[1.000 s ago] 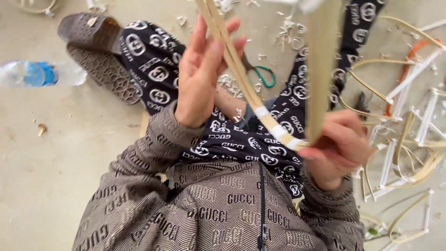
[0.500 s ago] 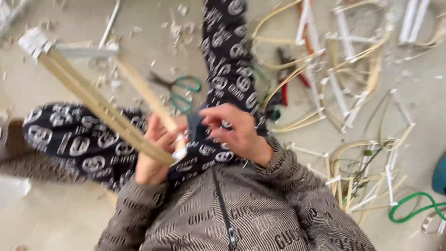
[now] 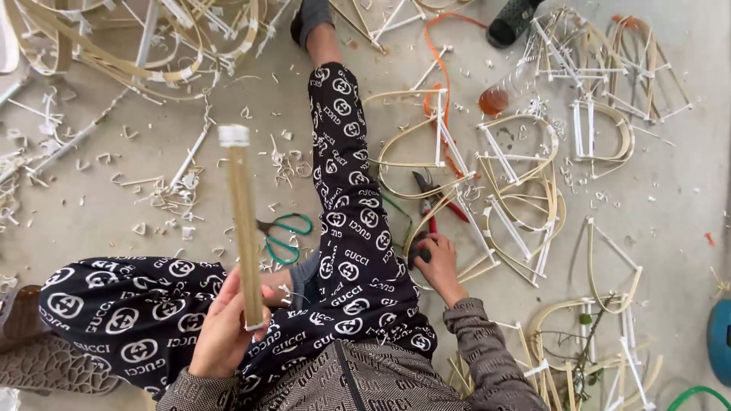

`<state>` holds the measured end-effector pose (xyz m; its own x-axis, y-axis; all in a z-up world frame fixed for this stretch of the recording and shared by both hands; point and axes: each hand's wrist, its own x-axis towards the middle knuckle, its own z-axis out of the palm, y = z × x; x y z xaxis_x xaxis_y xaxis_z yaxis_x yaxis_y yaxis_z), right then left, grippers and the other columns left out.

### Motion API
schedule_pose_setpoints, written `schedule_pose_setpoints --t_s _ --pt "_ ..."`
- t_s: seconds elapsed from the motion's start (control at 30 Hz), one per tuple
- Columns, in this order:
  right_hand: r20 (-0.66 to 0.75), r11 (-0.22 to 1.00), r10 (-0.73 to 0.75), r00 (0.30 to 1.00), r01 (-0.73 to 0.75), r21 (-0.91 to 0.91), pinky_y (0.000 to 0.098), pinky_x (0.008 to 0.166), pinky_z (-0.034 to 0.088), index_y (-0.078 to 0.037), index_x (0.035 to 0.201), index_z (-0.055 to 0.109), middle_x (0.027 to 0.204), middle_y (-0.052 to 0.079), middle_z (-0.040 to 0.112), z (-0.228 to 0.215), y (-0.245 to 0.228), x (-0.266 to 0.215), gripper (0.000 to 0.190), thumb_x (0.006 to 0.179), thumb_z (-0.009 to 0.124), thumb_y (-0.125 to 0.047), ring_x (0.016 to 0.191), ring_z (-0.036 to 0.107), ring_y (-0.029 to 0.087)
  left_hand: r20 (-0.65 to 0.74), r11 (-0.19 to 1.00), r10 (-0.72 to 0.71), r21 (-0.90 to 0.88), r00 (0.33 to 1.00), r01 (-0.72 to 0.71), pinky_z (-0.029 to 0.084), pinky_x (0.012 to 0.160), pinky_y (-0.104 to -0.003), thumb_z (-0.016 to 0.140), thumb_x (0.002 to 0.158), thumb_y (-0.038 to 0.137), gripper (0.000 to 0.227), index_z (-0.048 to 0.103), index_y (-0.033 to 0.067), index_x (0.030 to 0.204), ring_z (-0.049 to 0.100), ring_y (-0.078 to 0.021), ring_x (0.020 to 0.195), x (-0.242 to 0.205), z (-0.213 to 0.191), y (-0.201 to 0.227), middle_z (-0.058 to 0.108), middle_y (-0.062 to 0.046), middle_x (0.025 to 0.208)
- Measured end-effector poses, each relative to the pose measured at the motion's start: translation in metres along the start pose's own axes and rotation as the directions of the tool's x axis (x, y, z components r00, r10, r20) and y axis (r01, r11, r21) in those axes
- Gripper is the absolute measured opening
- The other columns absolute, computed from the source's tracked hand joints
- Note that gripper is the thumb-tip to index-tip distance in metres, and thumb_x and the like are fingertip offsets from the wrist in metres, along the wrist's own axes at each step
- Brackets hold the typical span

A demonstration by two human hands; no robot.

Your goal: Assembling curved wooden frame structures using adhesive and tape.

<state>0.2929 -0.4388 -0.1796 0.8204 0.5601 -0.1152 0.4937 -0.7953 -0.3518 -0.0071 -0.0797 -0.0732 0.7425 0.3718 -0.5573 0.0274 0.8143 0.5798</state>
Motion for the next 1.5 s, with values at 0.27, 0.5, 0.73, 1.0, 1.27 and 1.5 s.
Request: schedule_pose_setpoints --t_s 0.27,0.5,0.73,1.0,1.27,1.5 --pt "0.012 0.474 0.254 0.967 -0.136 0.87 0.0335 0.098 0.046 -0.008 0.115 0.063 0.145 0.005 0.059 -0.053 0.033 -0.007 0.026 0.09 0.058 -0.004 0.115 0.057 0.022 0.099 0.99 -0.14 0.026 0.985 0.138 0.041 0.042 -0.023 0.049 0.097 0.012 0.056 0.041 0.0162 0.152 0.053 -0.0104 0.052 -0.007 0.022 0.015 0.061 -0.005 0.084" --pt "-0.027 0.051 -0.081 0.996 0.031 0.998 0.0478 0.085 0.065 -0.006 0.124 0.051 0.093 0.007 0.066 -0.086 -0.146 0.022 0.026 0.106 0.056 -0.024 0.083 0.073 0.024 0.327 0.981 -0.174 0.144 0.929 0.133 0.038 0.043 -0.021 0.054 0.117 0.016 0.026 0.053 -0.0098 0.118 0.049 -0.0096 0.056 0.004 0.03 0.006 0.054 -0.011 0.078" --pt "0.224 0.227 -0.391 0.893 -0.142 0.963 0.0238 0.085 0.054 -0.011 0.129 0.05 0.114 0.003 0.067 -0.037 -0.274 0.014 0.043 0.093 0.073 -0.016 0.099 0.064 0.008 0.242 0.994 -0.064 0.105 0.968 0.04 0.038 0.037 -0.022 0.056 0.093 0.009 0.063 0.027 0.0128 0.149 0.051 -0.0083 0.049 -0.003 0.062 0.024 0.063 -0.009 0.087" --pt "0.396 0.448 -0.325 0.859 -0.229 0.864 0.029 0.078 0.057 -0.003 0.122 0.066 0.1 0.004 0.073 -0.03 -0.284 0.014 0.032 0.092 0.071 -0.014 0.087 0.068 0.013 0.197 0.949 -0.217 0.272 0.956 0.16 0.043 0.045 -0.022 0.054 0.096 0.009 0.083 0.006 0.0187 0.162 0.055 -0.0071 0.055 -0.016 0.055 0.039 0.068 -0.005 0.081" --pt "0.151 0.339 -0.257 0.955 -0.058 0.939 0.0247 0.094 0.053 -0.001 0.134 0.057 0.122 0.006 0.066 -0.07 -0.284 0.002 0.035 0.103 0.062 -0.015 0.106 0.063 0.009 0.381 0.99 -0.039 0.138 0.924 -0.015 0.038 0.047 -0.017 0.048 0.107 0.016 0.063 0.027 0.0052 0.165 0.049 -0.002 0.054 -0.014 0.046 0.039 0.058 0.003 0.07" --pt "0.243 0.388 -0.283 0.928 -0.121 0.914 0.0234 0.085 0.055 0.003 0.139 0.057 0.111 0.008 0.069 -0.075 -0.297 0.001 0.037 0.105 0.066 -0.008 0.094 0.066 0.009 0.288 0.993 -0.118 0.034 0.95 0.113 0.042 0.052 -0.018 0.049 0.103 0.011 0.064 0.029 0.0021 0.163 0.055 -0.001 0.061 -0.015 0.058 0.037 0.065 0.005 0.08"
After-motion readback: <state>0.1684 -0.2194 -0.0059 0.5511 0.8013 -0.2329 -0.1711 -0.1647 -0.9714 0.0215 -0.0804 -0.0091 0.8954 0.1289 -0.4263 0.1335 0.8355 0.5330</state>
